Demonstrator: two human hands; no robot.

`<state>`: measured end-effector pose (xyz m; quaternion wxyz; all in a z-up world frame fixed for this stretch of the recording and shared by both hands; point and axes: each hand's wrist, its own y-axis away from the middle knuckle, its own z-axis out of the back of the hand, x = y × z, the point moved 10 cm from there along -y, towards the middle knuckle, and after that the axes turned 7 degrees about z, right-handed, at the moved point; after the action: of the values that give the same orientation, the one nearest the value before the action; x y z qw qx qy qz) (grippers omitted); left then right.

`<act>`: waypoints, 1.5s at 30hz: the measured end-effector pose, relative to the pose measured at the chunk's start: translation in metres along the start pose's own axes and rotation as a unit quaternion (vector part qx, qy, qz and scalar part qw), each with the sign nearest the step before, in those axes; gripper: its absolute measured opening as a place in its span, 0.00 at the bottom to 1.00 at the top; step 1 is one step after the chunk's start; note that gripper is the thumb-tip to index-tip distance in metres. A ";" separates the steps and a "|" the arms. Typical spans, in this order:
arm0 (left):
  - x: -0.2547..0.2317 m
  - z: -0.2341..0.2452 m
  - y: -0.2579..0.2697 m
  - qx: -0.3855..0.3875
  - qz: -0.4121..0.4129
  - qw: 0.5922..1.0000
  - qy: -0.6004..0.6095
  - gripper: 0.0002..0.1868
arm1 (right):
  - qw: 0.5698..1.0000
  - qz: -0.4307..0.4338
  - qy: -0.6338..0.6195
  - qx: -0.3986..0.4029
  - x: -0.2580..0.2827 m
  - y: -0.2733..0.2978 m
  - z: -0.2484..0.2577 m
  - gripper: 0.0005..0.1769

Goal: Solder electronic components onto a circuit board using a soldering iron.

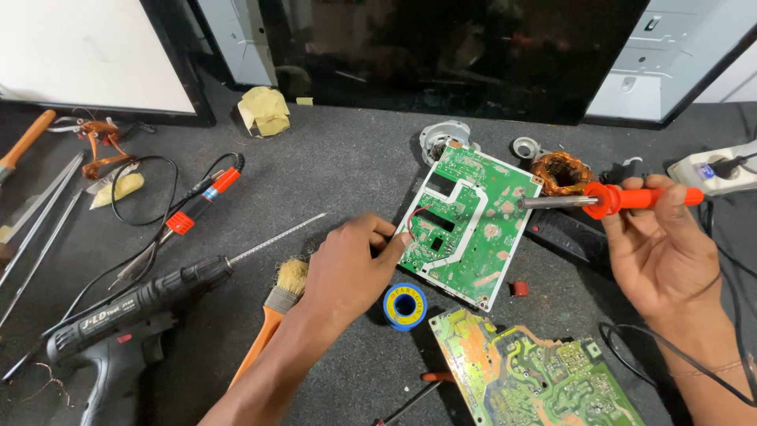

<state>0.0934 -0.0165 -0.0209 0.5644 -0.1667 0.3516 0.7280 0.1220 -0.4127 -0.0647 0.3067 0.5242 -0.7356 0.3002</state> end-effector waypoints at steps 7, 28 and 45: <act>0.002 -0.001 -0.003 0.007 0.002 1.000 -0.002 0.16 | 1.000 0.002 -0.005 0.007 0.002 0.000 -0.002 0.15; 0.000 -0.009 -0.007 -0.032 0.036 0.995 -0.086 0.31 | 0.999 0.003 0.036 0.020 0.000 0.002 -0.002 0.15; 0.000 -0.009 -0.008 -0.044 0.020 0.996 -0.078 0.32 | 0.998 0.009 0.062 0.027 0.004 0.006 -0.009 0.14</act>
<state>0.0999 -0.0219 -0.0300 0.5676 -0.1276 0.2774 0.7646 0.1162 -0.4069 -0.0564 0.3344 0.5062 -0.7114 0.3547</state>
